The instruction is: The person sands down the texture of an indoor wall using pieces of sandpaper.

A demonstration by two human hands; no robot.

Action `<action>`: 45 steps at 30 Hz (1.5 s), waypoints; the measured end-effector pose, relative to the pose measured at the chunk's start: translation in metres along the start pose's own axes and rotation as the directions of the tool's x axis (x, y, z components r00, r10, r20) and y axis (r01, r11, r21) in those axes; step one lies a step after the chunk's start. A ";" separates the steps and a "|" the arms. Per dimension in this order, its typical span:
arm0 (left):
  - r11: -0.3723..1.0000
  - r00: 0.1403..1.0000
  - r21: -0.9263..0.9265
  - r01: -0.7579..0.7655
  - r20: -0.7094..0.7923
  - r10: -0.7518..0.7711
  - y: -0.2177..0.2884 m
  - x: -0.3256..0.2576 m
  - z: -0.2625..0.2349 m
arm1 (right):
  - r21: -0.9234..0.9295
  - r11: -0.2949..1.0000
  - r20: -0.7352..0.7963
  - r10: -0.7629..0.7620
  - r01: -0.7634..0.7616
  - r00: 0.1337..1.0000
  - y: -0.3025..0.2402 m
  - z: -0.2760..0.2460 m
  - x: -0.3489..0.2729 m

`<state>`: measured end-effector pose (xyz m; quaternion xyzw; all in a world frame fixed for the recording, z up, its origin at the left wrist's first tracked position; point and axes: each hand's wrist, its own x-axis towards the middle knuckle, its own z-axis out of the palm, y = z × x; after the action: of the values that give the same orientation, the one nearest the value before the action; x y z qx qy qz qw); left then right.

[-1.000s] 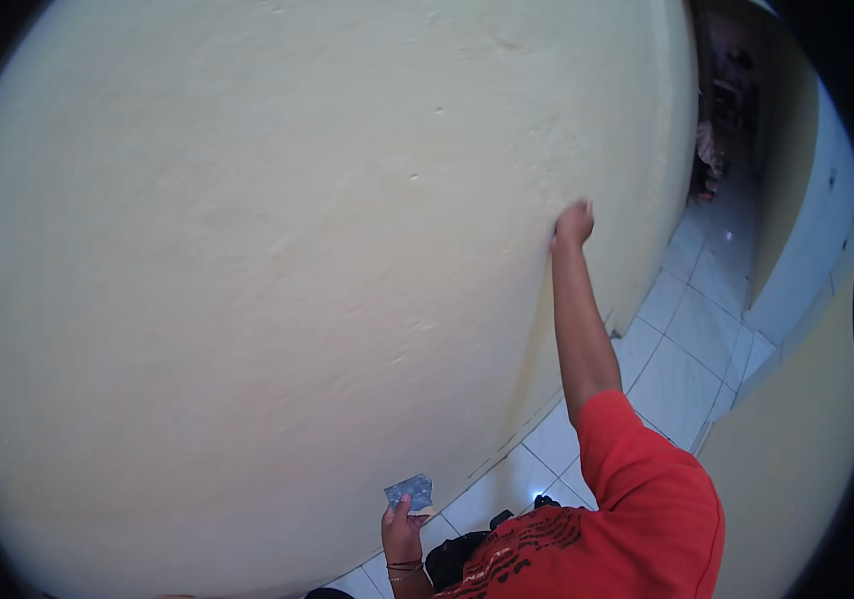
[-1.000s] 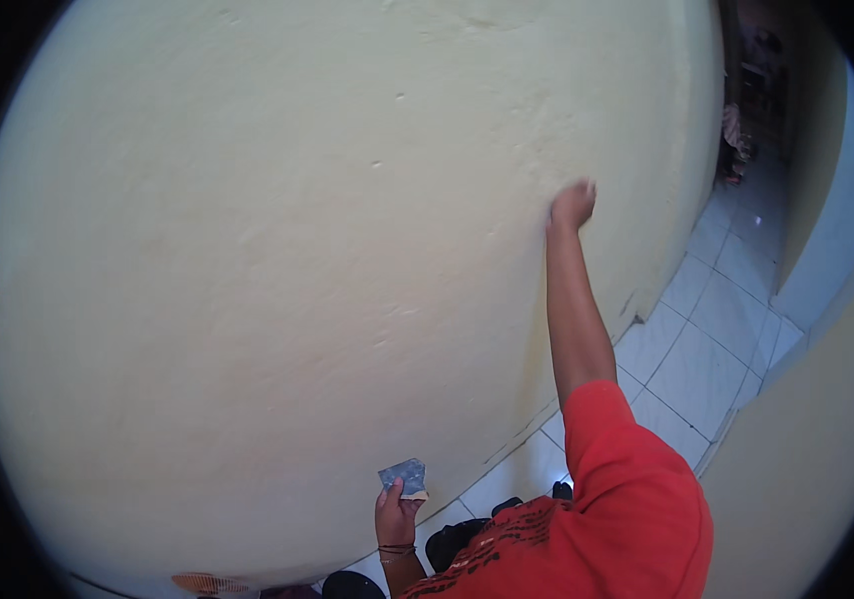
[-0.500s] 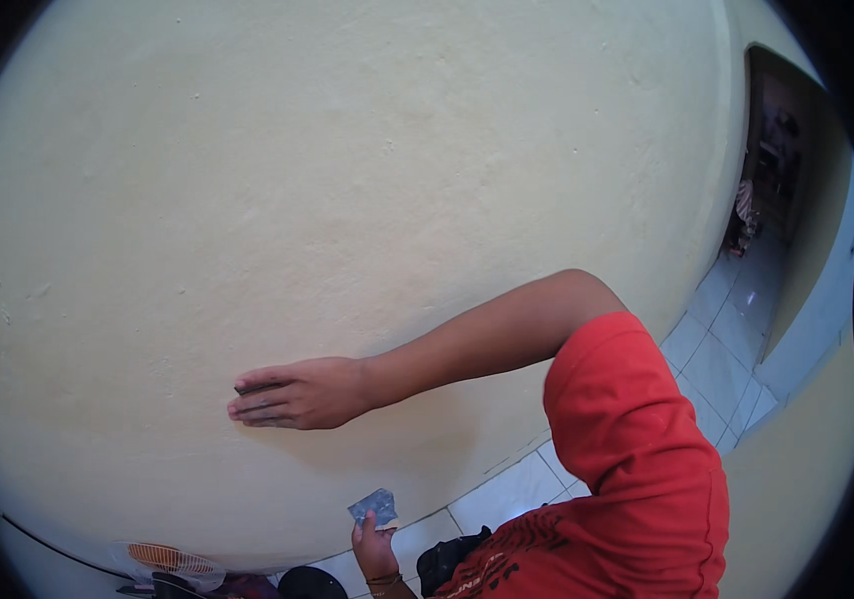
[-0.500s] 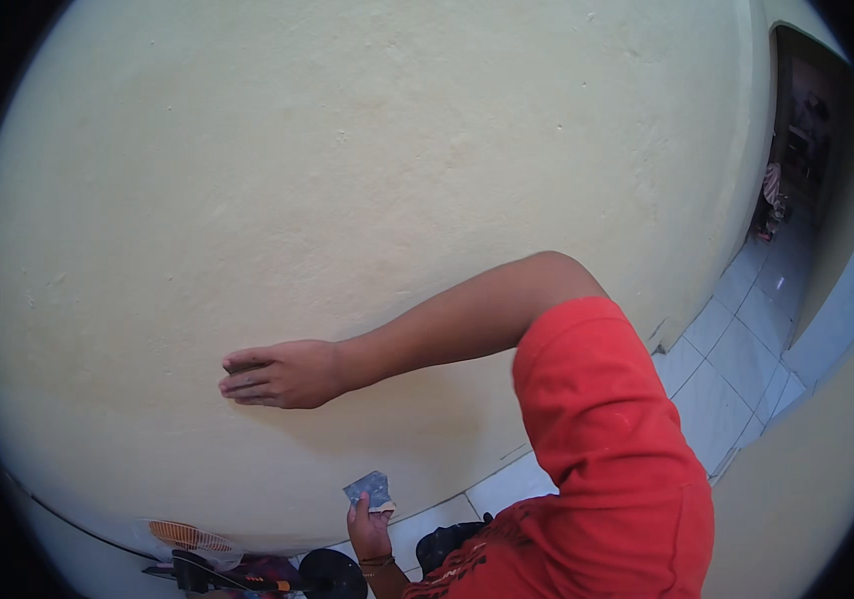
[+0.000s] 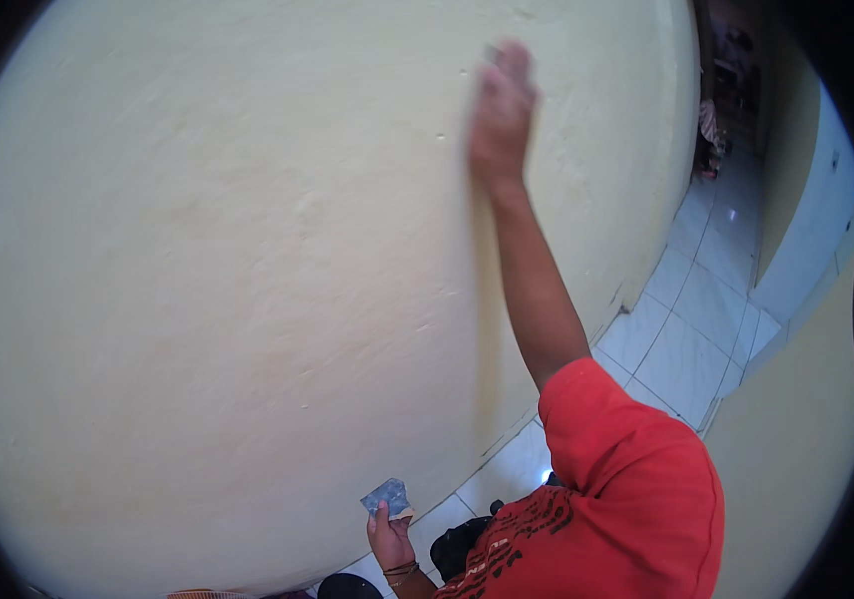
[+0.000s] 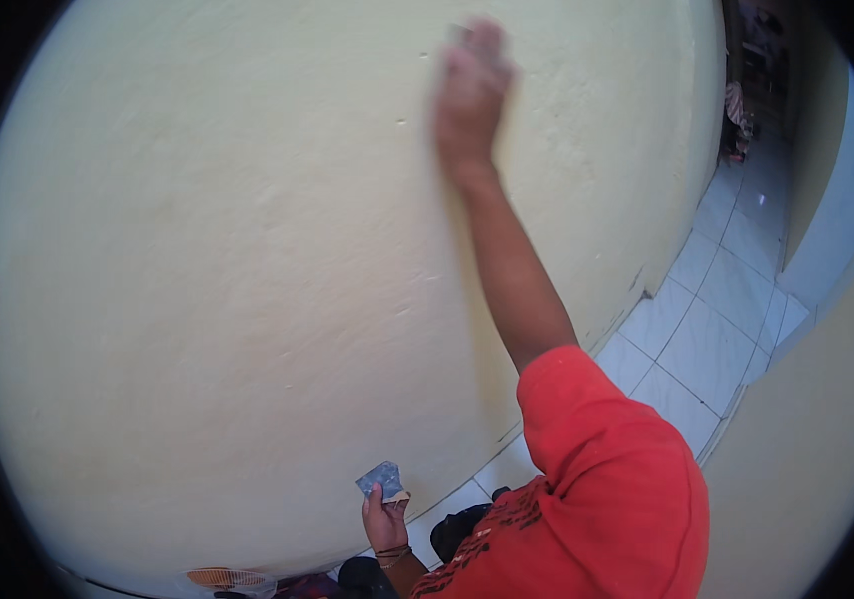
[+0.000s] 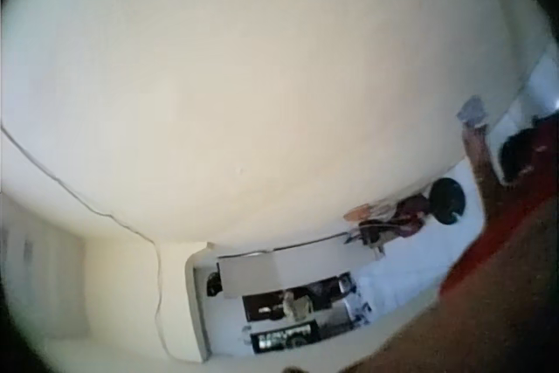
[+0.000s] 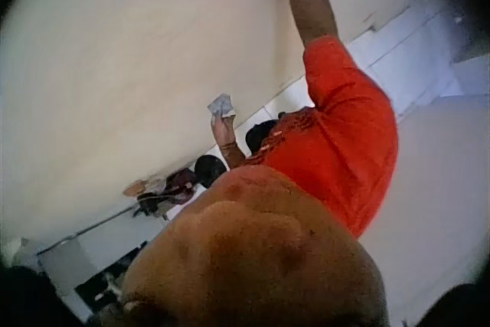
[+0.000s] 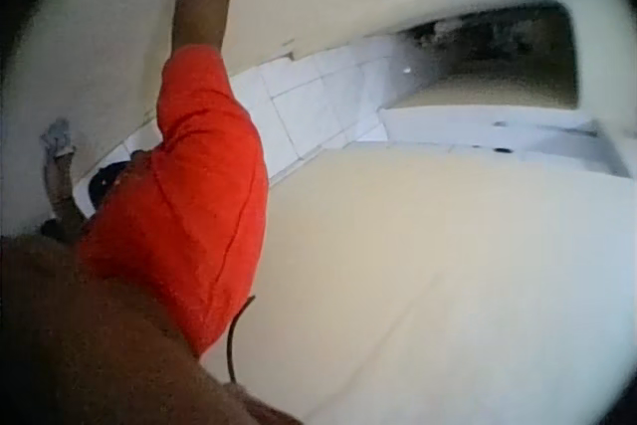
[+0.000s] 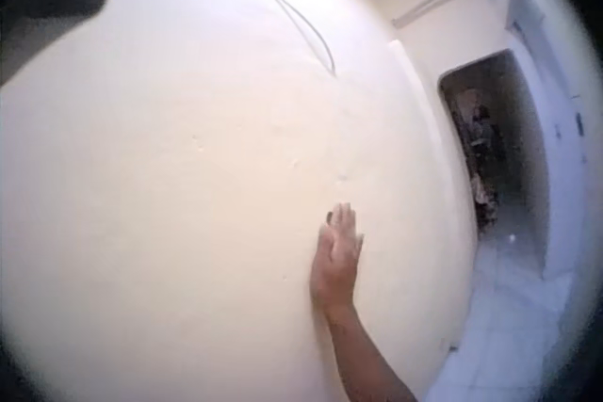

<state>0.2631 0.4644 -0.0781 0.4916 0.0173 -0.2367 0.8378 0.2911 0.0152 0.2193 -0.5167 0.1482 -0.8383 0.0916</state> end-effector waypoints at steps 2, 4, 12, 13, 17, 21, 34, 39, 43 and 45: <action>0.999 0.999 0.034 0.042 0.011 -0.042 0.010 -0.003 0.004 | 0.021 0.944 -0.113 0.329 -0.328 0.938 0.074 -0.040 -0.040; 0.995 0.996 0.059 0.077 0.033 -0.079 0.022 -0.001 0.008 | -0.001 0.679 -0.202 0.719 -0.734 0.665 0.125 -0.082 -0.099; 0.989 0.994 0.123 0.082 0.068 -0.091 0.032 -0.003 0.002 | 0.025 0.198 -0.289 0.940 -0.980 0.182 0.181 -0.131 -0.167; 0.990 0.995 0.118 0.079 0.059 -0.086 0.028 -0.002 0.000 | -0.033 0.340 -0.278 0.900 -0.940 0.335 0.178 -0.116 -0.142; 0.996 0.998 0.063 0.065 0.007 -0.066 0.010 0.007 -0.010 | 0.072 0.893 -0.081 0.450 -0.445 0.889 0.117 -0.038 -0.036; 0.997 0.993 0.025 0.079 -0.088 -0.077 -0.011 0.018 -0.027 | -0.054 0.971 0.268 -0.211 0.233 0.940 -0.021 0.020 -0.038; 0.999 0.980 0.019 0.033 -0.199 -0.029 -0.080 0.060 -0.089 | 0.600 0.634 0.450 -0.772 0.488 0.448 -0.122 -0.018 -0.244; 0.999 0.989 0.027 0.017 -0.146 -0.013 -0.037 0.025 -0.031 | 0.054 0.953 0.312 -0.299 0.297 0.902 -0.044 0.003 -0.044; 0.993 0.998 0.114 0.032 -0.049 -0.027 0.001 -0.001 0.001 | 0.044 0.950 -0.058 0.312 -0.309 0.948 0.082 -0.057 -0.033; 0.991 0.997 0.112 0.072 0.017 -0.074 0.018 -0.010 0.014 | 0.051 0.738 -0.169 0.671 -0.673 0.722 0.127 -0.101 -0.085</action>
<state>0.2585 0.4634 -0.0536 0.5341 0.0130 -0.2732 0.8000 0.2395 -0.0628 0.0618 -0.3524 0.3384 -0.7893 0.3719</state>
